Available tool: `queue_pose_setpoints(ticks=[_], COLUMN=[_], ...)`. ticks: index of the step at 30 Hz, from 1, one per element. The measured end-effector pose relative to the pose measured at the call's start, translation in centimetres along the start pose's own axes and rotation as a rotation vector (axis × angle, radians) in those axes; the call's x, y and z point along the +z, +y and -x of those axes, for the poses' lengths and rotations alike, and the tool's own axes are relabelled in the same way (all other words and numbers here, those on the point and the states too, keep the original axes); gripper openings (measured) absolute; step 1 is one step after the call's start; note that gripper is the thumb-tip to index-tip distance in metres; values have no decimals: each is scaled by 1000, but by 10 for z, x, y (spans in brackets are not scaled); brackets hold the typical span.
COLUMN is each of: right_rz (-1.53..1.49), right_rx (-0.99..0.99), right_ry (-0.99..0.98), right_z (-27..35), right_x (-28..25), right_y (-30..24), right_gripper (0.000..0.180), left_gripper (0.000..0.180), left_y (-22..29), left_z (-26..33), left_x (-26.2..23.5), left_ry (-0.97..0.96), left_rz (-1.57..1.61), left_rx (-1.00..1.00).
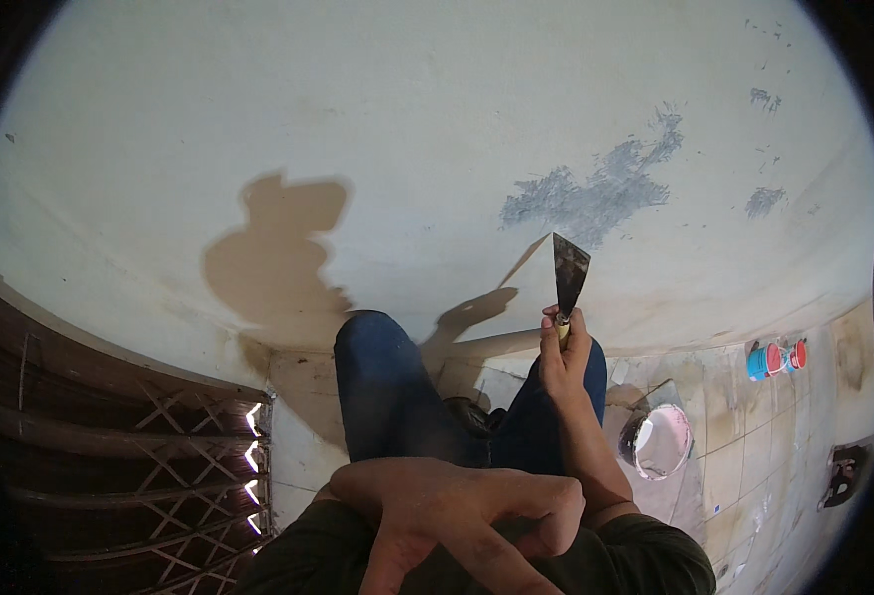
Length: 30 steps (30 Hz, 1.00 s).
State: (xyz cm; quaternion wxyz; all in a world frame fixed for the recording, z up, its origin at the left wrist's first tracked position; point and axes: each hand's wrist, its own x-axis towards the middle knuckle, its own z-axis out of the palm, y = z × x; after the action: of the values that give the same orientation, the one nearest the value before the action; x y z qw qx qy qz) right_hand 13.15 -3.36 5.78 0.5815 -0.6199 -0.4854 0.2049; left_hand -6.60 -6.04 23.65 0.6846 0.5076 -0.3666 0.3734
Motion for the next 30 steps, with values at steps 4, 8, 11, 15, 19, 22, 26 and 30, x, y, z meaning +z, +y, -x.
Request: queue_pose_setpoints(ticks=[4,8,11,15,19,22,26,30], right_rz=[21,-400,-335,-222,-183,-177,-17,266], right_rx=[-102,-337,-455,-514,-456,-432,-344,-387], right_ry=[-2,195,236,243,220,204,173,92], right_z=[1,7,5,-1,0,0,1,11], right_x=[-4,-1,-8,-8,-3,0,0,-1], right_y=[16,7,-4,-21,-21,-6,-15,-14], right_gripper=[17,34,33,29,28,32,31,29], left_gripper=[70,68,66,65,64,63,61,62], left_y=[-13,-11,-4,8,10,5,4,-20], left_z=[4,5,5,-5,-6,-1,8,37], left_x=[10,11,6,0,2,0,0,-19], left_ry=[118,64,55,15,33,12,94,344], left_rz=[49,50,51,25,7,6,18,-97], left_rx=[177,100,114,10,12,-5,88,104])
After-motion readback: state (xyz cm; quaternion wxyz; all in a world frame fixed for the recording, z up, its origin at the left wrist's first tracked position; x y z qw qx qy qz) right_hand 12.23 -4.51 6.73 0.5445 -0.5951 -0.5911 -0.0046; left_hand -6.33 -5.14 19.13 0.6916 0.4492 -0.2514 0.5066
